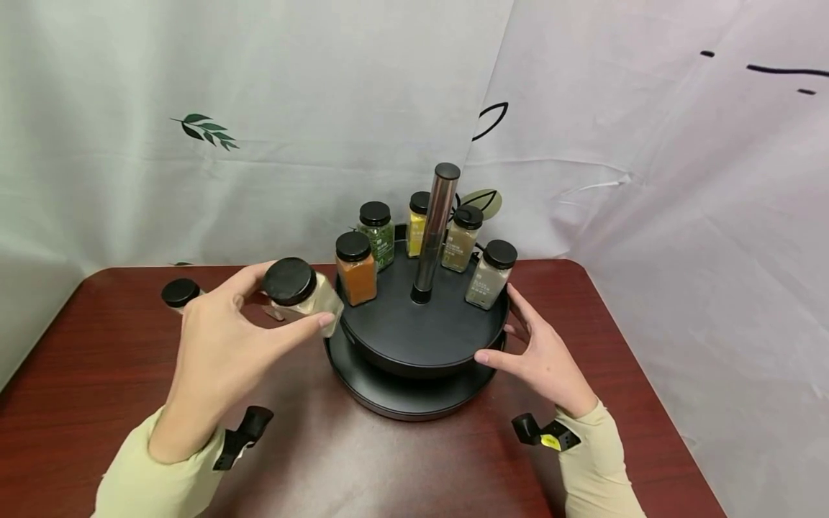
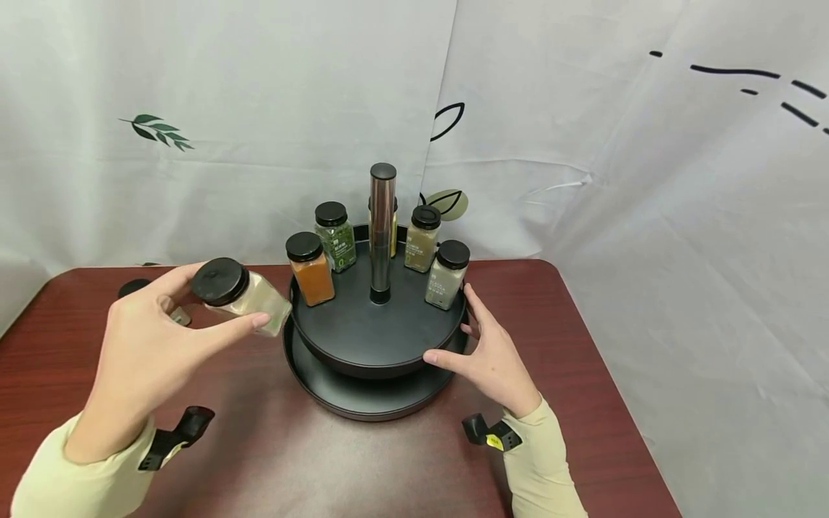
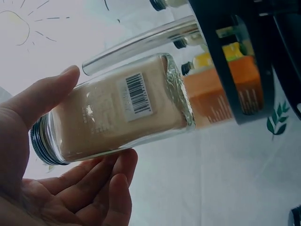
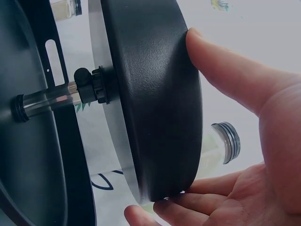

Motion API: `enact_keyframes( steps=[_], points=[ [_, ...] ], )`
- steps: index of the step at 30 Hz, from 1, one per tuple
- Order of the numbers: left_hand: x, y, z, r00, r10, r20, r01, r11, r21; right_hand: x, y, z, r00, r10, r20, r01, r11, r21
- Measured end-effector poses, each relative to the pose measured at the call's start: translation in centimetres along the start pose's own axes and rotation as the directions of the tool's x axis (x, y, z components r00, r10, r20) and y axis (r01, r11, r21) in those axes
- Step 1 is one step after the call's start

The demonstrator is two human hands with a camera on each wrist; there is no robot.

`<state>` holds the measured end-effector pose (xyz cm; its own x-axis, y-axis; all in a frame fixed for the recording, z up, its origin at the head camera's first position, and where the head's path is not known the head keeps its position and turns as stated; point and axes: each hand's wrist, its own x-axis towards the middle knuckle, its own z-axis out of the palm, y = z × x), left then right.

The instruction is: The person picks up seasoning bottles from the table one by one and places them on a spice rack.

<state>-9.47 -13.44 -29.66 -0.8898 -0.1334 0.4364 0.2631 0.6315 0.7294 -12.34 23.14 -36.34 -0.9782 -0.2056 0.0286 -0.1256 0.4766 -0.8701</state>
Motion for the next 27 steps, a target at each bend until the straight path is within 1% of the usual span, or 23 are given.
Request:
enact_keyframes(
  steps=[3, 7, 10, 15, 19, 23, 27],
  points=[
    [0.3, 0.5, 0.4, 1.000, 0.006, 0.026, -0.006, 0.999, -0.032, 0.0, 0.1, 0.0, 1.000, 0.001, 0.002, -0.001, 1.000, 0.003],
    [0.5, 0.9, 0.8, 0.999, -0.005, 0.051, 0.006, 1.000, -0.028, 0.1, 0.1, 0.1, 1.000, -0.005, 0.000, 0.005, 1.000, 0.006],
    [0.7, 1.1, 1.3, 0.998, -0.007, 0.058, 0.008, 1.000, -0.013, 0.1, 0.1, 0.0, 1.000, -0.004, -0.002, 0.004, 1.000, -0.002],
    [1.2, 1.2, 2.1, 0.997, 0.002, 0.077, 0.000, 1.000, -0.027, 0.0, 0.0, -0.1, 1.000, 0.000, -0.005, 0.000, 1.000, -0.015],
    [1.5, 1.2, 2.9, 0.995, 0.034, 0.091, -0.029, 0.998, -0.053, 0.0, 0.1, -0.1, 1.000, 0.002, -0.004, -0.002, 1.000, -0.015],
    [1.8, 1.1, 3.8, 0.992, 0.076, 0.103, -0.071, 0.996, -0.052, 0.0, 0.0, -0.1, 1.000, 0.006, -0.001, -0.006, 1.000, -0.024],
    [1.9, 1.0, 4.6, 0.988, 0.084, 0.130, -0.079, 0.996, -0.040, -0.1, -0.1, -0.1, 1.000, 0.010, -0.004, -0.010, 0.999, -0.042]
  ],
)
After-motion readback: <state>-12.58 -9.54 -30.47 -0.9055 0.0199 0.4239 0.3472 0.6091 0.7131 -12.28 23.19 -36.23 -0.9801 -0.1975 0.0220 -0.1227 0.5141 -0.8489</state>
